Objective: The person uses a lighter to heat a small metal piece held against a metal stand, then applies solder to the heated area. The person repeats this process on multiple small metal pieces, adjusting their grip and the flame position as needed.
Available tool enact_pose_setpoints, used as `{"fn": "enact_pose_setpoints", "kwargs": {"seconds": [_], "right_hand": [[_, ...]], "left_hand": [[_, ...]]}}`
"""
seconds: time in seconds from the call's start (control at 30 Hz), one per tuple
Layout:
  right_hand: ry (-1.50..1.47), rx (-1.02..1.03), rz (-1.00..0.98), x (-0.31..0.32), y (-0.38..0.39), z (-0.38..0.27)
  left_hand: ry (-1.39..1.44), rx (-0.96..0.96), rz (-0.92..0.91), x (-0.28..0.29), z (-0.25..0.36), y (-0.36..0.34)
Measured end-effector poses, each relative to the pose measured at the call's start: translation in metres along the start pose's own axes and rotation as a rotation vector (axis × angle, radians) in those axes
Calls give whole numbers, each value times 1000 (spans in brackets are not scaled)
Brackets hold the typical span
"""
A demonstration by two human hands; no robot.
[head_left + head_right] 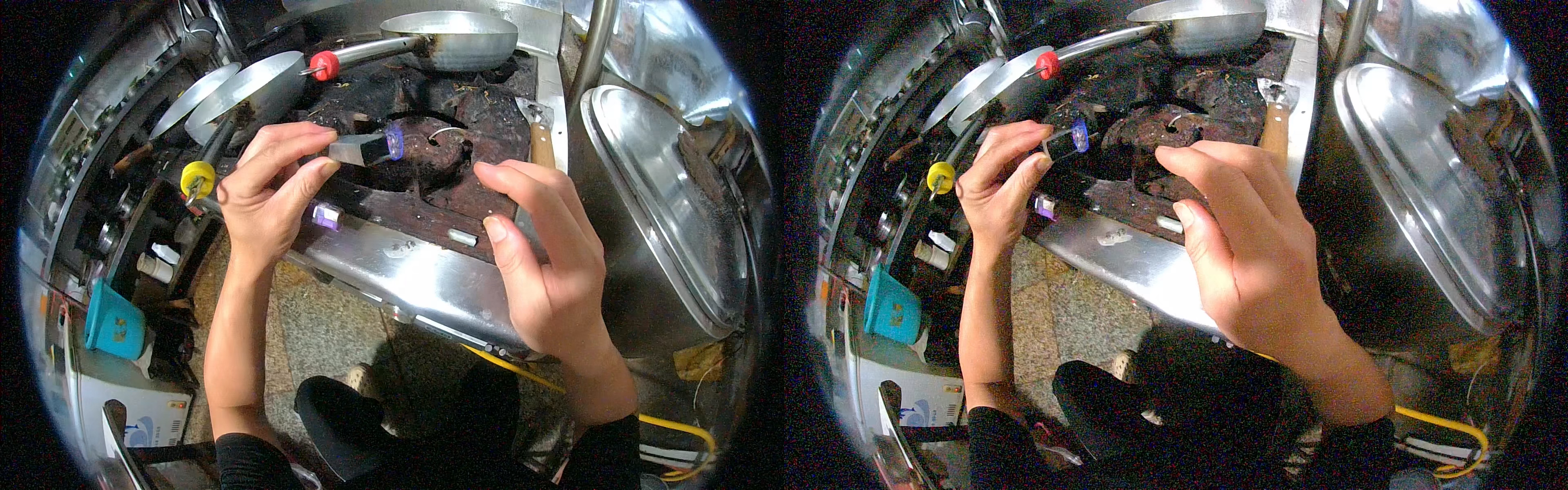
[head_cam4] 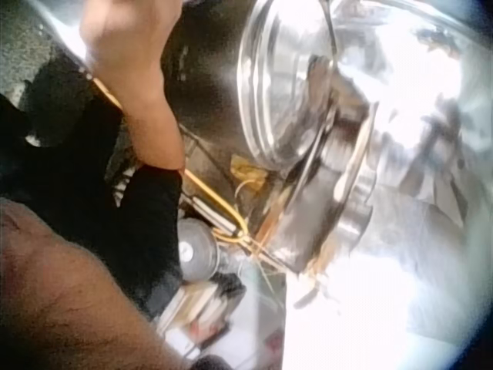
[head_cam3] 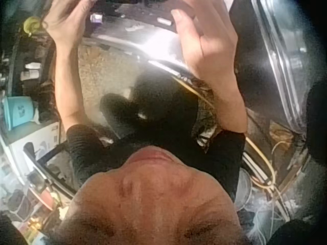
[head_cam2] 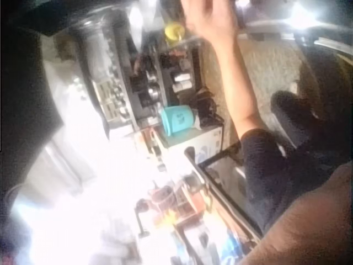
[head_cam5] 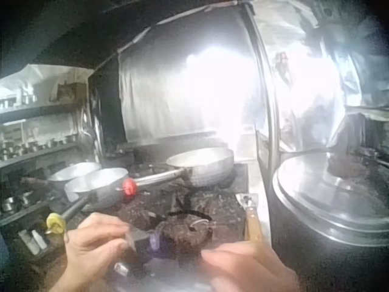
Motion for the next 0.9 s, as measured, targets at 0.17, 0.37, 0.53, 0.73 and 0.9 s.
{"fn": "enact_pose_setpoints", "kwargs": {"seconds": [0.17, 0.37, 0.53, 0.73, 0.9], "right_hand": [[-31, 1, -3, 1, 1, -1], [-31, 43, 16, 2, 2, -2], [-33, 63, 30, 2, 2, -2], [-37, 56, 30, 3, 1, -3], [-18, 38, 23, 2, 1, -2]], "left_hand": [[155, 210, -40, -1, -25, -4], [257, 326, -46, -7, -27, -8], [313, 425, -38, -8, -32, -5], [328, 573, -15, -7, -44, 0], [472, 671, -18, -9, -60, 6]]}}
Point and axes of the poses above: each hand's wrist, its own y-axis away from the middle knuckle, its own x-axis out of the back of the hand, z = x × y, the point moved 10 cm from there along -y, towards the middle knuckle, and after that the axes turned 6 degrees about z, right-handed, at the moved point
